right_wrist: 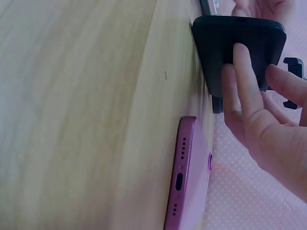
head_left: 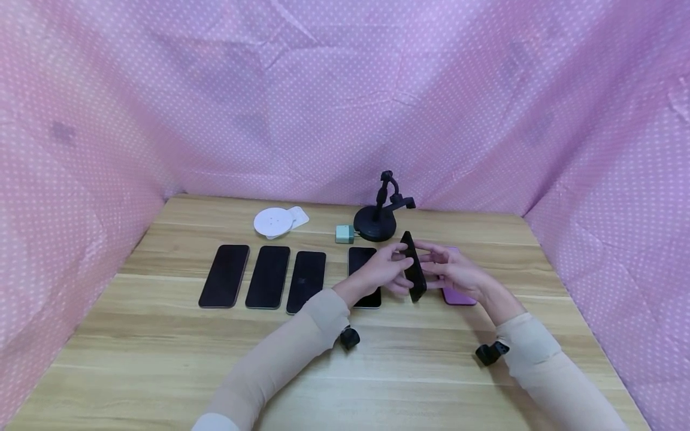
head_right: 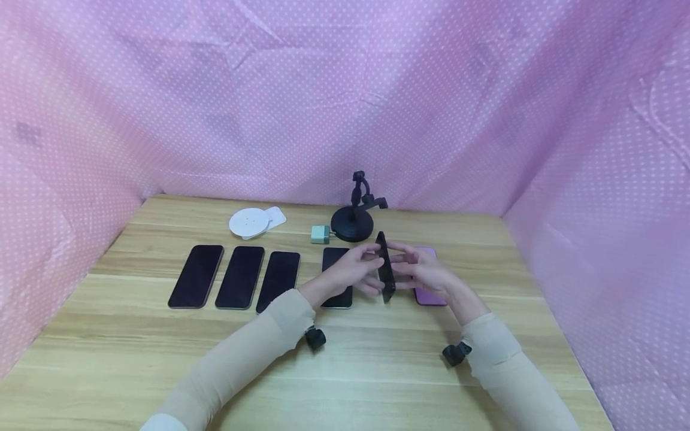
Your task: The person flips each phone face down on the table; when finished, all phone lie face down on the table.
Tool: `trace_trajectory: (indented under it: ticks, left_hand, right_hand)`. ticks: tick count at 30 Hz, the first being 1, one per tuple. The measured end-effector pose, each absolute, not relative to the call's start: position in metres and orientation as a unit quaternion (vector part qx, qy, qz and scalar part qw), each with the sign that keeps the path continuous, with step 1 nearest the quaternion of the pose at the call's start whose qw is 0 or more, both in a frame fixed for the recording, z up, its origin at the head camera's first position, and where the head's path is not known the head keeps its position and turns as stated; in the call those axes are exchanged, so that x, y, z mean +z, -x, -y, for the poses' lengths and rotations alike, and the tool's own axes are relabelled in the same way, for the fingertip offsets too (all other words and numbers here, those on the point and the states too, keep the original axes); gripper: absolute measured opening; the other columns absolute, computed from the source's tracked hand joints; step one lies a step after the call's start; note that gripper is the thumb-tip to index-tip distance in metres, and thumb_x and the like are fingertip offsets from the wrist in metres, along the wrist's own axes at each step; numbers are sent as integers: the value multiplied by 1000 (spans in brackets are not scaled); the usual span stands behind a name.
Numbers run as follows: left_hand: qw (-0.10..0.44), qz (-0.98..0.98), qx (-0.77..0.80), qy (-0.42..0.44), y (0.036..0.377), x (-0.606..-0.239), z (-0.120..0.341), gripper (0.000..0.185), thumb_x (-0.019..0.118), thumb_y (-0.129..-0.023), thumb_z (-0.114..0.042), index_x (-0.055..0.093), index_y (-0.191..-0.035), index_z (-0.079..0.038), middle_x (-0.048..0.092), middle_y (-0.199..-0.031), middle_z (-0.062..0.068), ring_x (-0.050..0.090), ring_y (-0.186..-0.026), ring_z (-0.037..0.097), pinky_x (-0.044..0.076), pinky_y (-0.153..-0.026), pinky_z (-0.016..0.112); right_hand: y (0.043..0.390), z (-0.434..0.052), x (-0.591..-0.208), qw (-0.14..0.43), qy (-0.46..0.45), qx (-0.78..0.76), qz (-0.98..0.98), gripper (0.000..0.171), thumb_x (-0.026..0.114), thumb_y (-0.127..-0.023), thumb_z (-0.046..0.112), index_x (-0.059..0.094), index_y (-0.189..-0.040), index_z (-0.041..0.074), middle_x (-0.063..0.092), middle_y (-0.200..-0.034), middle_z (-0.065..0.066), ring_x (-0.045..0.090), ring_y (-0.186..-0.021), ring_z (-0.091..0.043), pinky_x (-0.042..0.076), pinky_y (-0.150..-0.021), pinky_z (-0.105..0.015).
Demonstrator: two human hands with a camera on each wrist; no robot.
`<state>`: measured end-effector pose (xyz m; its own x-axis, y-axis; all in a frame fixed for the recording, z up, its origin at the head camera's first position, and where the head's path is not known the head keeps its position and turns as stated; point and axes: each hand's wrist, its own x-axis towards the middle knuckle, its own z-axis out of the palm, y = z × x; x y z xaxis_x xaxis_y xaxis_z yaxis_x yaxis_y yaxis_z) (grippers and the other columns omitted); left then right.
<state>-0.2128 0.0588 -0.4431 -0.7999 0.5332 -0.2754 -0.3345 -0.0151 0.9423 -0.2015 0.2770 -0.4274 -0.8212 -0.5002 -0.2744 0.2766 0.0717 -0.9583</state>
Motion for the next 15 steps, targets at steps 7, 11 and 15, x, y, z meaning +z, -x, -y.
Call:
trace_trajectory:
  ticks: [7,11,15]
  left_hand:
    - [317,-613,720,-77,211,-434,-54,55,58,-105,-14,34,-155,-9,47,-150,18,74,-90,36,63,-74,46]
    - [313,-614,720,-81,210,-434,-51,55,58,-105,-12,35,-155,-10,49,-148,17,74,-89,34,64,-73,45]
    - [308,-616,720,-83,210,-434,-47,51,58,-105,-10,38,-152,-10,53,-143,16,74,-87,34,64,-72,44]
  right_hand:
    - [202,-274,-427,293,85,-667,-680,62,42,-106,-2,18,-162,9,30,-151,-33,55,-125,-35,50,-103,-54]
    - [202,-272,-427,298,89,-662,-682,63,45,-106,0,18,-163,10,30,-151,-32,56,-125,-34,50,-104,-53]
    - [202,-271,-429,300,103,-652,-689,67,53,-106,7,19,-163,10,28,-151,-32,55,-126,-36,50,-104,-53]
